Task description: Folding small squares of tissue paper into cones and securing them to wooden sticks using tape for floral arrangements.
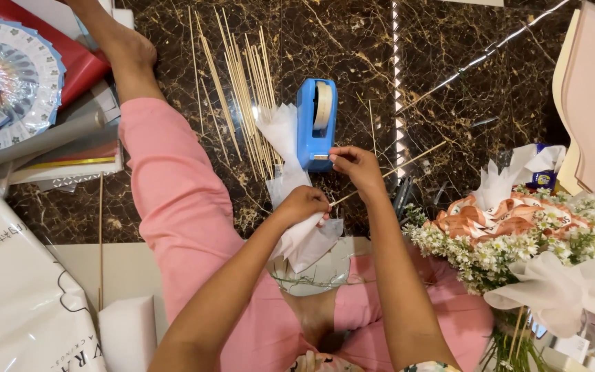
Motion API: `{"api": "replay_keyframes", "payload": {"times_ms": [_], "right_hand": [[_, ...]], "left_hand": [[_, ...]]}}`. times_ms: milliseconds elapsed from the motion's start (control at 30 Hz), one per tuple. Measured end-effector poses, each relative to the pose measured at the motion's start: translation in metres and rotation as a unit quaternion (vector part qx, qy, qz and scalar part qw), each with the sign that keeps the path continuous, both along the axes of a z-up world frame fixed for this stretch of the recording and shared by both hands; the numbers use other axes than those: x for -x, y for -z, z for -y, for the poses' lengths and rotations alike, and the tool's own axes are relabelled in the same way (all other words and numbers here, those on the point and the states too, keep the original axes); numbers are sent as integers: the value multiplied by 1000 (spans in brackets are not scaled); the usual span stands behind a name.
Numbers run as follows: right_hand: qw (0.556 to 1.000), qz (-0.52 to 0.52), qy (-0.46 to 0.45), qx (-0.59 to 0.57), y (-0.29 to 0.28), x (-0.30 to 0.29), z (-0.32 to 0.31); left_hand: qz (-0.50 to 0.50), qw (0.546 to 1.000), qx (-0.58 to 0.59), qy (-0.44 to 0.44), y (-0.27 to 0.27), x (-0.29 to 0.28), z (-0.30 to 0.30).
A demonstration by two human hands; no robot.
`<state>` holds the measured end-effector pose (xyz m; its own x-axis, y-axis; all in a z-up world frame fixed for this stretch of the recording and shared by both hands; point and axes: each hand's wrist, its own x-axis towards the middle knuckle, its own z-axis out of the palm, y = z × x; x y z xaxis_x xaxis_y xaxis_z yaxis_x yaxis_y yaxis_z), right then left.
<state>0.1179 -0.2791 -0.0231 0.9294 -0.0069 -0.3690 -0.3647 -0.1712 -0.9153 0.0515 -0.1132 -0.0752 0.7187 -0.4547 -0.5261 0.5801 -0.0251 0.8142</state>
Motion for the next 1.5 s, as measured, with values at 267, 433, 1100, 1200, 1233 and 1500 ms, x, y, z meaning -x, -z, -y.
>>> {"api": "replay_keyframes", "payload": {"times_ms": [267, 433, 1100, 1200, 1233, 1500], "right_hand": [[996, 14, 21, 82, 16, -11, -7], [992, 22, -12, 125, 14, -10, -12], [995, -82, 56, 12, -37, 88, 19], [995, -84, 54, -1, -40, 86, 22], [995, -85, 53, -1, -39, 86, 24], [996, -79, 27, 32, -31, 84, 28]], "left_hand": [[3, 1000, 1, 1, -2, -6, -5], [7, 1000, -6, 15, -12, -10, -9], [-80, 990, 104, 55, 4, -33, -13], [-106, 983, 136, 55, 6, -32, -12], [-106, 983, 137, 54, 5, -32, -11], [-108, 982, 139, 70, -2, -38, -10]]}}
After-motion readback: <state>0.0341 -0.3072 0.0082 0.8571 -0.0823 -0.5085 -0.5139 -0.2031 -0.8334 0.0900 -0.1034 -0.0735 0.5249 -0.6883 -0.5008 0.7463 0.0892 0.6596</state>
